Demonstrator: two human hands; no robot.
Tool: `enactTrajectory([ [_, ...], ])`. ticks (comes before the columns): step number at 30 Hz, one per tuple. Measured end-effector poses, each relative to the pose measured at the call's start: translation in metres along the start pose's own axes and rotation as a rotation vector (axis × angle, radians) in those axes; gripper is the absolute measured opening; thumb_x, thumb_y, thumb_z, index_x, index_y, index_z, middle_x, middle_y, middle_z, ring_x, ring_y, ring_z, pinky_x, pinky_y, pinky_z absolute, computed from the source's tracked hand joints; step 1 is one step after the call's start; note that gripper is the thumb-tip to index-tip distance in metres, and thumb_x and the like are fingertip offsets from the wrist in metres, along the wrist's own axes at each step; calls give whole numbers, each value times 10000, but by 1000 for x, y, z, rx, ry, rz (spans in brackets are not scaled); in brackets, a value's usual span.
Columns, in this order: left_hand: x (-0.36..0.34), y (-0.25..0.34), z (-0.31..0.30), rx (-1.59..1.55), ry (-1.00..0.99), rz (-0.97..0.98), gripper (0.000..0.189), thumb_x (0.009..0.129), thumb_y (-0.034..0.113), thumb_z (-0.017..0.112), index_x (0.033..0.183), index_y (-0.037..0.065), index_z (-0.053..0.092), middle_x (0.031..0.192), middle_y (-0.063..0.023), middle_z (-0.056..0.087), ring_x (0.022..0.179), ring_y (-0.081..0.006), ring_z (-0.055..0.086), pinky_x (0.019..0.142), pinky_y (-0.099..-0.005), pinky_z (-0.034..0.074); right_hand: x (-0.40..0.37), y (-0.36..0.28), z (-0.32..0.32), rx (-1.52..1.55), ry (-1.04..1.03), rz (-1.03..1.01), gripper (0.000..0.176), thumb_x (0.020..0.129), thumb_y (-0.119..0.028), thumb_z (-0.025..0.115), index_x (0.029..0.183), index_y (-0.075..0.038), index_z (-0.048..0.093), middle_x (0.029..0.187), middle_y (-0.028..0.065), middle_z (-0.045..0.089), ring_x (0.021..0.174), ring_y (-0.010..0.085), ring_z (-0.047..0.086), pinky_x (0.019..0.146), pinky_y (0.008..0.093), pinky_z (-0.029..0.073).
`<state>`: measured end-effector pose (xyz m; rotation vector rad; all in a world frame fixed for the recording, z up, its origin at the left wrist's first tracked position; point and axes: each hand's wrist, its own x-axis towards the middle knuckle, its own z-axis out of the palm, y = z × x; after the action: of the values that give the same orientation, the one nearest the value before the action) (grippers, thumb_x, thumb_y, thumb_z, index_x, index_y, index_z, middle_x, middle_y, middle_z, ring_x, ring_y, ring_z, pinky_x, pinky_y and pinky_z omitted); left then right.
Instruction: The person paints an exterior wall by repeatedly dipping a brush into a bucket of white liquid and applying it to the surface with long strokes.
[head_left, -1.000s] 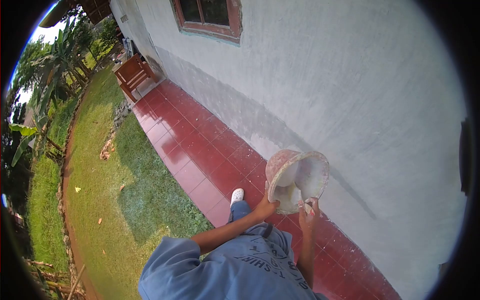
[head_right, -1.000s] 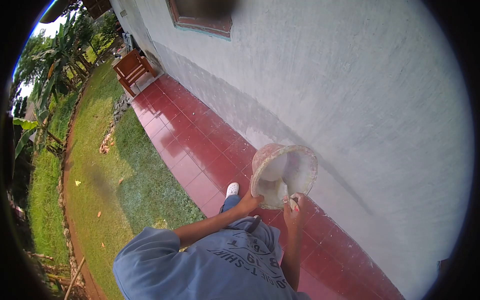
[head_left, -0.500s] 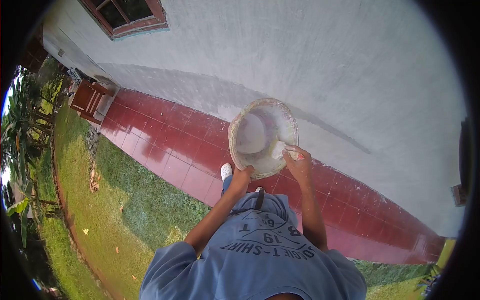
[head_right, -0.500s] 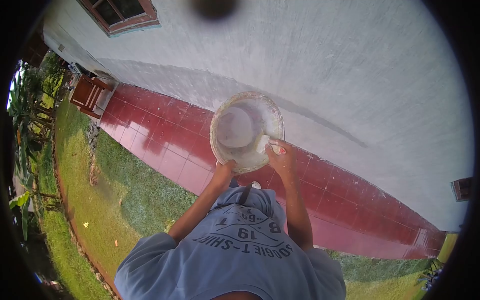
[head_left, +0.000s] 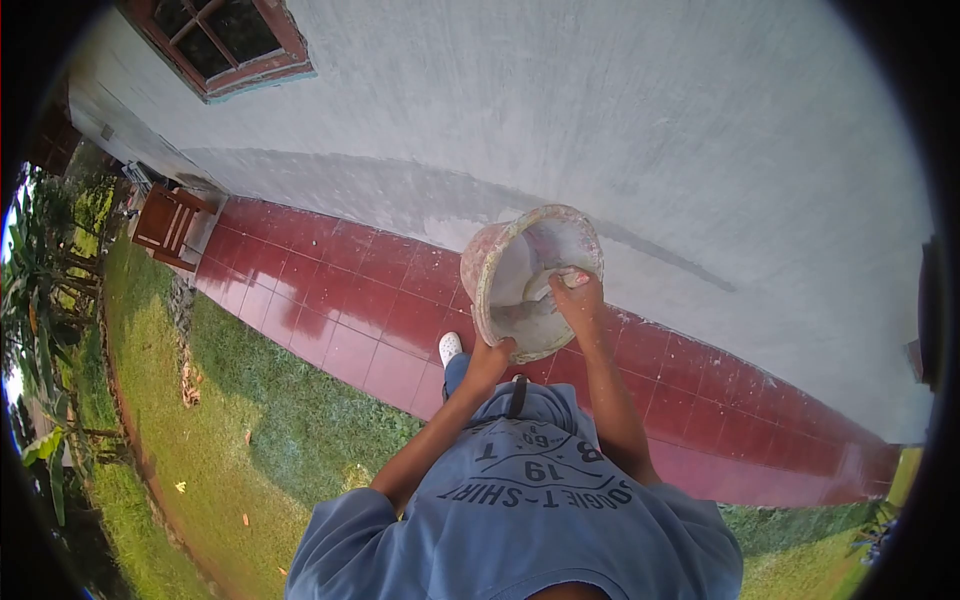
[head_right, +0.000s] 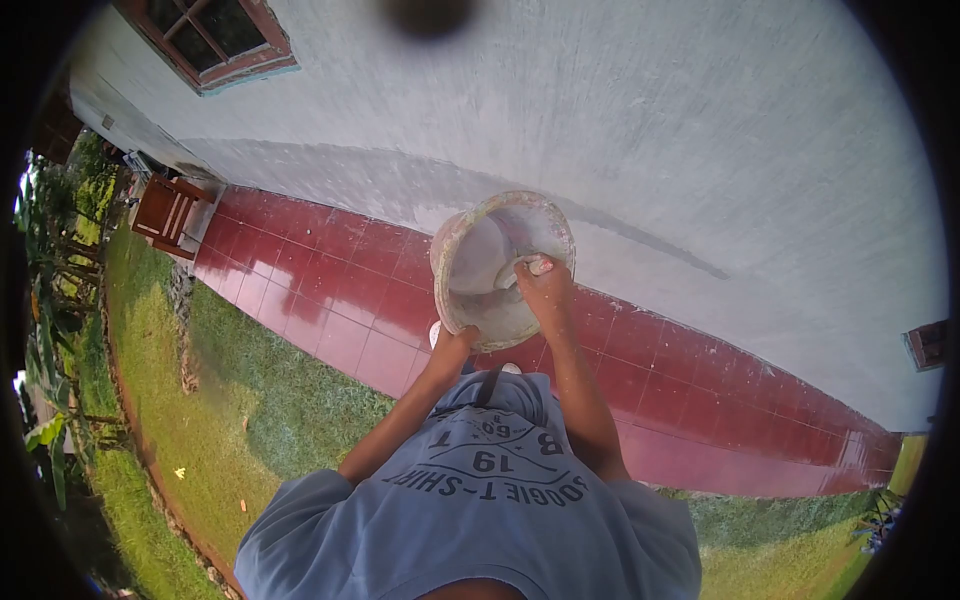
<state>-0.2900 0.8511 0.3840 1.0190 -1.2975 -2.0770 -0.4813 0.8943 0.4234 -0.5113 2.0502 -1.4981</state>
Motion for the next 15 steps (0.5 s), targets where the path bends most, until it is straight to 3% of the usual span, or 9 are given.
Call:
enactTrajectory([
  [5,0,-5,2,125,-21,0,577,822,49,544,1377,19,390,1118,-91,563,955,-174,560,717,-332,493,12,6,12,-206,122,-247,234,763,-210,714,815,16,678,722,196,680,709,359,687,650,416,513],
  [8,-6,8,8,120,-38,-26,574,826,45,541,1378,11,387,1123,-88,558,949,-162,550,743,-314,477,13,0,20,-261,90,-211,243,762,-215,719,828,17,684,746,218,679,747,403,676,666,424,514],
  [10,-4,6,8,118,-48,-79,574,827,45,542,1379,7,385,1145,-91,552,968,-163,550,778,-306,476,19,9,28,-230,71,-219,251,761,-214,721,836,23,686,730,204,680,723,371,685,654,416,517],
  [12,1,-2,4,128,-130,-41,782,787,-14,504,1486,14,154,1357,-152,417,1249,-259,429,1045,-328,360,22,14,30,-197,50,-226,258,761,-213,724,845,29,688,714,191,681,699,340,693,641,408,520],
  [13,2,-7,1,129,-130,-40,782,787,-14,504,1486,14,154,1357,-152,417,1249,-259,429,1045,-328,360,22,17,28,-60,10,-164,236,786,-192,714,869,28,694,723,161,690,680,285,693,614,377,523],
  [15,2,-7,1,97,-61,42,612,826,60,538,1407,14,352,1262,-127,503,1110,-212,536,855,-344,504,19,19,22,79,-34,-107,215,811,-172,704,893,26,699,733,131,699,660,231,693,586,346,526],
])
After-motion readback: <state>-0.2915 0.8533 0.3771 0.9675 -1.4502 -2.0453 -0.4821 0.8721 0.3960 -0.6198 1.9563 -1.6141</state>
